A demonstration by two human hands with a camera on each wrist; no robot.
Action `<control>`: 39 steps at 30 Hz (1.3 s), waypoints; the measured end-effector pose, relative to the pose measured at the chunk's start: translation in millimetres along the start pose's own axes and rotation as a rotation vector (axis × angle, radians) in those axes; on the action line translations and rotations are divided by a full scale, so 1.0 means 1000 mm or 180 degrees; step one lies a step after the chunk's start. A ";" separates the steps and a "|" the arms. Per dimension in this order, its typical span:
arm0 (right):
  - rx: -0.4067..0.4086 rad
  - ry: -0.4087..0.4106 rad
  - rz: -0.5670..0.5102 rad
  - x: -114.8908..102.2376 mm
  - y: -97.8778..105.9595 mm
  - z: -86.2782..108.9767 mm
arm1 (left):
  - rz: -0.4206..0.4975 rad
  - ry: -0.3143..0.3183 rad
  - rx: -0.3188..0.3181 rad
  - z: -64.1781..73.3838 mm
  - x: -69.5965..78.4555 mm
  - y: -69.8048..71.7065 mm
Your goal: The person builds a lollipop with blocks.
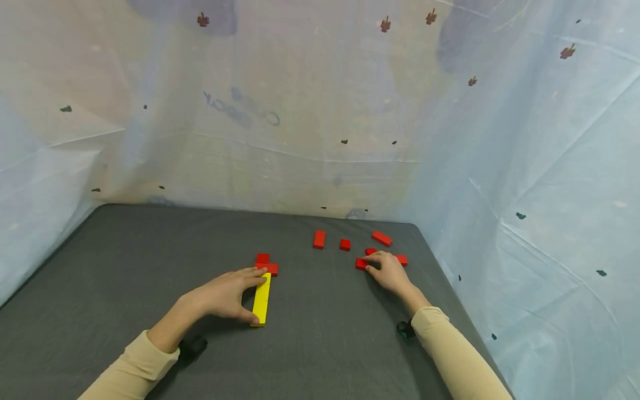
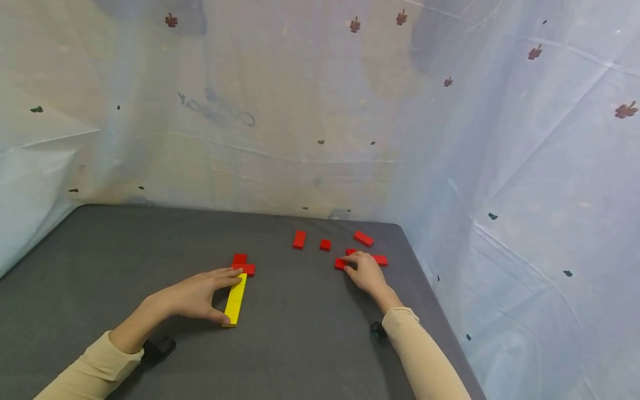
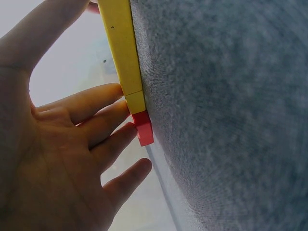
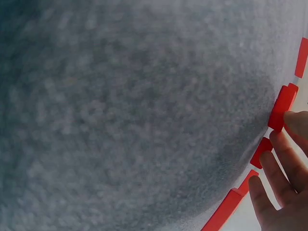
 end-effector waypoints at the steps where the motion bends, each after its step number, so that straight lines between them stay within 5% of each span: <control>1: -0.0004 0.0008 0.0011 0.000 0.000 0.000 | 0.0000 -0.0004 0.0002 0.000 0.000 0.000; 17: 0.0081 0.0077 -0.0122 -0.006 -0.005 -0.001 | 0.0014 -0.0059 -0.0004 0.001 0.001 0.001; 39: 0.0300 0.0494 -0.0567 -0.085 -0.029 -0.030 | 0.0023 0.0002 -0.0031 0.000 0.000 0.000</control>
Point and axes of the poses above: each hand's wrist, its own z-axis away from the middle knuckle, its own y-axis out of the back of the hand, x = y × z, the point moved 4 cm from there along -z, towards the middle knuckle, and after that the axes turned 5 degrees about -z, right-handed, at the moved point
